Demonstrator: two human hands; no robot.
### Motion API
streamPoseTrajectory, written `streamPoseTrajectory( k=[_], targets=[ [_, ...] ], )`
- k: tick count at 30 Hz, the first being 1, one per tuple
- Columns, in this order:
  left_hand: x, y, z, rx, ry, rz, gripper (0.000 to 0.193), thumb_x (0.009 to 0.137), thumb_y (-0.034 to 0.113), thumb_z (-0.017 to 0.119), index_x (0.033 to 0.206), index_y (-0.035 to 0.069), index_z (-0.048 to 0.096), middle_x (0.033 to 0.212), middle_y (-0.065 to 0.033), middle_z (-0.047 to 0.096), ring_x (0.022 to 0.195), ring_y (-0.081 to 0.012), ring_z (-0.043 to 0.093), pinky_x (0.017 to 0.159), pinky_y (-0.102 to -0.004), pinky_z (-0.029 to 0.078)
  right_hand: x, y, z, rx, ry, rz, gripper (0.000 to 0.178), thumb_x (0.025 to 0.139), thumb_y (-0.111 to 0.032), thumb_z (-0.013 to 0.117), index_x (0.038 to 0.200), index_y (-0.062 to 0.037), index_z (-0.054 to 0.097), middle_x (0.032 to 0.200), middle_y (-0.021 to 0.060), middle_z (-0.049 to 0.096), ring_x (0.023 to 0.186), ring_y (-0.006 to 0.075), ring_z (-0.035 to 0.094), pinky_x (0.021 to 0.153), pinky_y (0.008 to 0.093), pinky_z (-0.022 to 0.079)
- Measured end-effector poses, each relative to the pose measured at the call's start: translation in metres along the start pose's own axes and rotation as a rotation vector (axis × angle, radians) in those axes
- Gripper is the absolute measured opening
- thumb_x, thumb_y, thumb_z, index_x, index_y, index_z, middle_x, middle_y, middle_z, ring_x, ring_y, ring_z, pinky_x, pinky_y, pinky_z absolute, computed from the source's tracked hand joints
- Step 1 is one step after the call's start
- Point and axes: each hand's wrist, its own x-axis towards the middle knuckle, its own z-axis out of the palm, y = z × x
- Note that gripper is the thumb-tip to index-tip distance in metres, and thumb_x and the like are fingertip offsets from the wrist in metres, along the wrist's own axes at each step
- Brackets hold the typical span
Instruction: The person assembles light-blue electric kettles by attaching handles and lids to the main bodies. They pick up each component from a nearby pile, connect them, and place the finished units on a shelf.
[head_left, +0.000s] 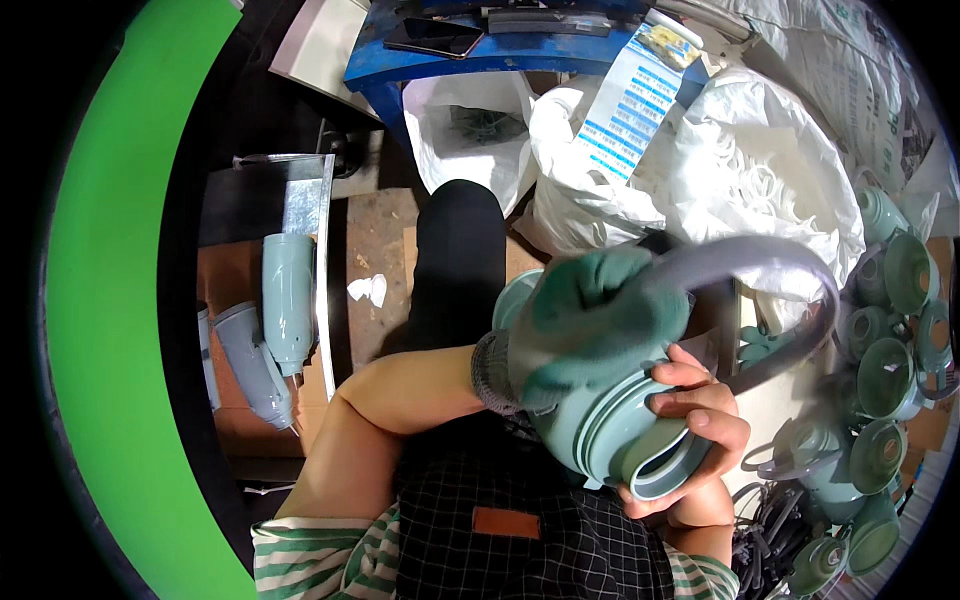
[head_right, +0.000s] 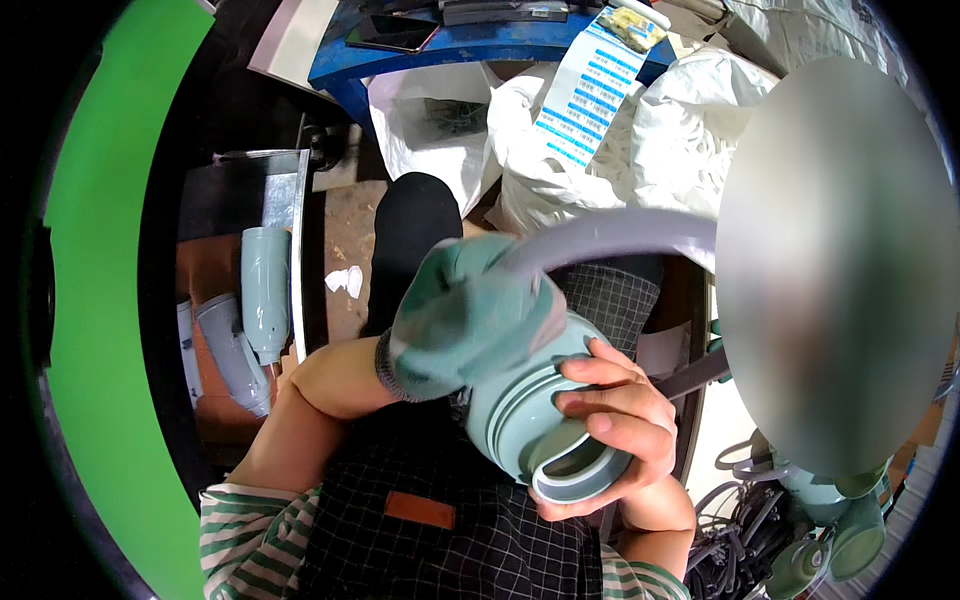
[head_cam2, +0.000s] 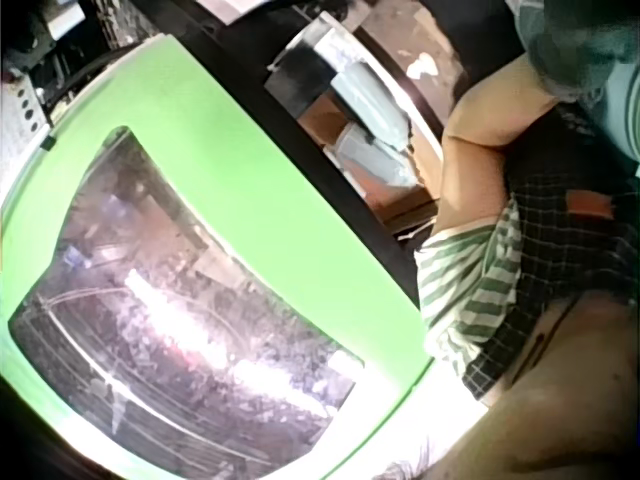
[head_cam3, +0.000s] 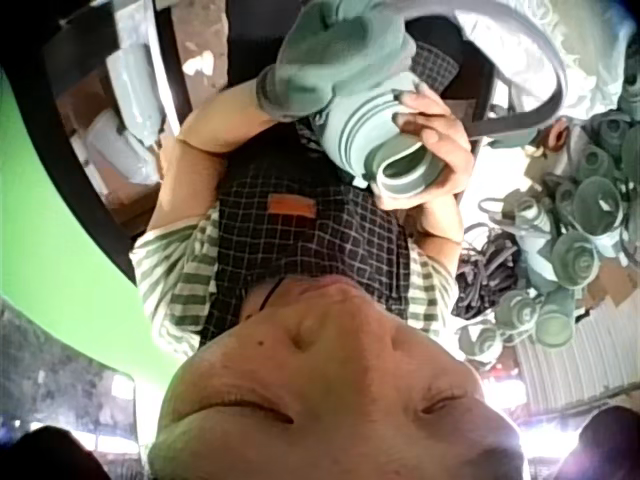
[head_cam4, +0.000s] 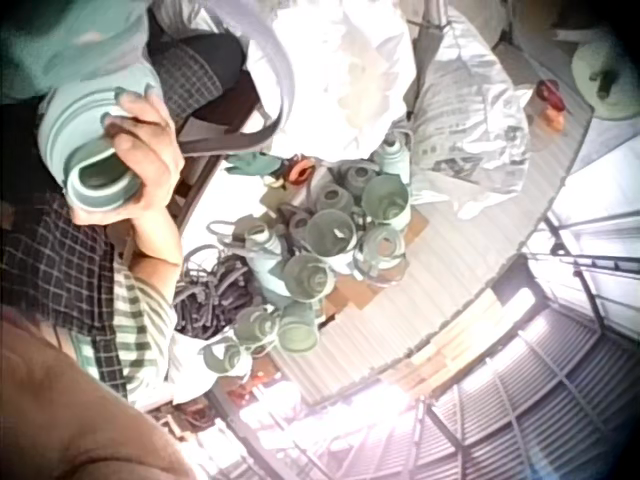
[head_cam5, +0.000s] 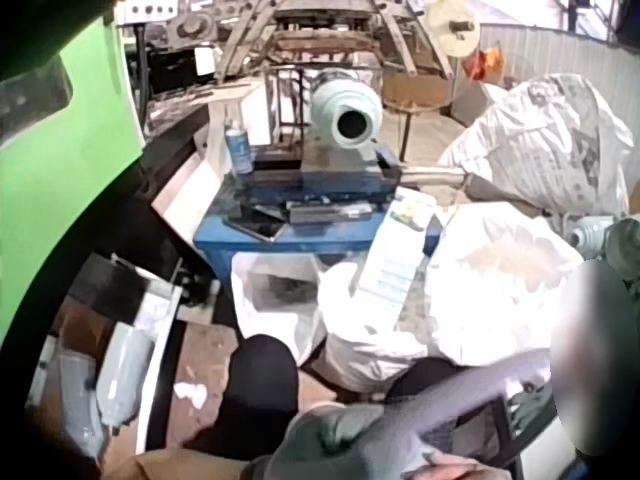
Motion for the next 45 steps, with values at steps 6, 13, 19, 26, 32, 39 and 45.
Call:
streamPoseTrajectory(
  k=[6,13,19,26,32,39,45],
  targets=[
    [0.012,0.016,0.002,0.324,-0.370,0.001,0.038,0.092,0.030,0.073,0.117,0.003,0.066,0.101,-0.0082,0.067,0.087,-0.0177,0.068,0.078,-0.0317,0.058,0.009,-0.002,-0.008,-0.054,-0.041,0.152,0.106,0.054,-0.041,0.100,0.139,-0.0083,0.046,0.111,0.0168,0.067,0.116,0.0376,0.065,0.115,0.0591,0.041],
    [0.000,0.040,-0.043,-0.390,0.144,-0.231,0.040,0.107,0.052,0.049,0.089,0.017,0.058,0.066,0.0048,0.054,0.056,-0.0076,0.052,0.052,-0.0209,0.041,0.040,0.006,0.016,0.444,0.663,0.330,0.090,0.083,-0.044,0.080,0.154,-0.0154,0.033,0.117,0.0127,0.056,0.097,0.0205,0.057,0.081,0.0367,0.050],
    [-0.050,0.027,-0.035,1.268,0.582,0.177,0.043,0.110,0.041,0.044,0.129,0.005,0.059,0.111,-0.0105,0.066,0.099,-0.0192,0.065,0.090,-0.0324,0.052,0.029,0.066,0.044,1.324,0.493,0.588,0.064,0.096,-0.014,0.064,0.155,-0.0127,0.040,0.072,0.0025,0.051,0.048,0.0105,0.043,0.048,0.0265,0.040],
    [-0.070,0.009,-0.002,1.495,-0.091,0.212,0.052,0.106,0.048,0.047,0.136,0.005,0.052,0.121,-0.0142,0.060,0.110,-0.0240,0.059,0.097,-0.0373,0.047,0.023,0.056,0.046,1.077,0.539,0.811,0.054,0.094,0.001,0.058,0.146,-0.0108,0.050,0.070,0.0033,0.050,0.047,0.0107,0.043,0.046,0.0252,0.038],
    [-0.071,0.010,-0.009,1.473,-0.121,0.344,0.062,0.103,0.054,0.049,0.141,0.005,0.047,0.130,-0.0173,0.055,0.119,-0.0280,0.054,0.103,-0.0415,0.042,0.051,0.034,0.044,1.096,0.573,0.738,0.050,0.087,0.009,0.058,0.135,-0.0031,0.051,0.074,0.0057,0.060,0.050,0.0111,0.049,0.045,0.0246,0.039],
    [-0.043,0.019,0.004,1.483,-0.060,0.404,0.075,0.099,0.061,0.051,0.148,0.005,0.041,0.141,-0.0209,0.048,0.130,-0.0327,0.048,0.111,-0.0464,0.037,0.024,0.031,0.023,0.277,0.213,0.115,0.084,0.090,-0.025,0.078,0.154,0.0033,0.031,0.129,0.0199,0.060,0.119,0.0221,0.061,0.102,0.0383,0.048],
    [0.002,0.048,0.024,1.374,0.115,0.672,0.086,0.096,0.068,0.054,0.153,0.005,0.035,0.150,-0.0241,0.043,0.139,-0.0368,0.043,0.117,-0.0506,0.033,-0.039,0.038,-0.032,0.781,0.603,0.925,0.059,0.100,-0.028,0.070,0.145,0.0040,0.050,0.138,0.0171,0.062,0.127,0.0259,0.061,0.113,0.0417,0.046]
  ],
)
